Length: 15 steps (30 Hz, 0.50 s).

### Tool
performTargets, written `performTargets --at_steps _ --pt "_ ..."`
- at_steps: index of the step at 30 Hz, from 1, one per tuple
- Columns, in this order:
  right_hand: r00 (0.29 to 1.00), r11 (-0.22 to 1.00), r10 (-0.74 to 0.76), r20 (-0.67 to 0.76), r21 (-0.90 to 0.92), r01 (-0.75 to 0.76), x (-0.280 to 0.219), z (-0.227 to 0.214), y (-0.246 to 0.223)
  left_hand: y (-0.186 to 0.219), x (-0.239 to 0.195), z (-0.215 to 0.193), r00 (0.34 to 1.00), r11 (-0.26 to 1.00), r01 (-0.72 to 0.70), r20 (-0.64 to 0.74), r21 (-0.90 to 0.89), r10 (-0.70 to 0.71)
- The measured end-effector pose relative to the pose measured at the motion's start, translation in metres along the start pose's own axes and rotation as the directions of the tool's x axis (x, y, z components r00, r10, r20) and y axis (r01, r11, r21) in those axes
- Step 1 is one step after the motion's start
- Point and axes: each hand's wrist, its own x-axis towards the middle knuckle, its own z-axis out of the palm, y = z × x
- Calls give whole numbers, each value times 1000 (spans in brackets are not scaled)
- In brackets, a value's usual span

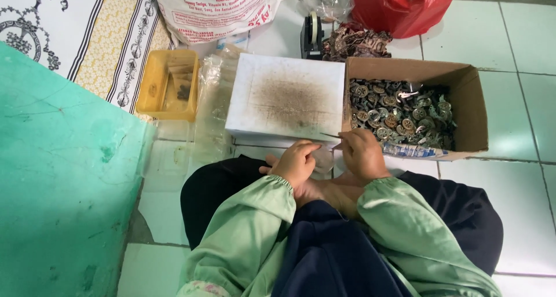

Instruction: Packaging small metal components into plastic bags from a large box while sitting on the floor.

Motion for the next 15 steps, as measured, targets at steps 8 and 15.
performTargets --at_steps 8,15 --pt "977 973 -212 -11 -98 210 -2 -74 -54 33 -14 -27 1000 998 1 29 -58 0" --pt "906 898 -404 125 -133 419 -12 -23 -49 30 -21 -13 1000 999 17 -2 42 -17"
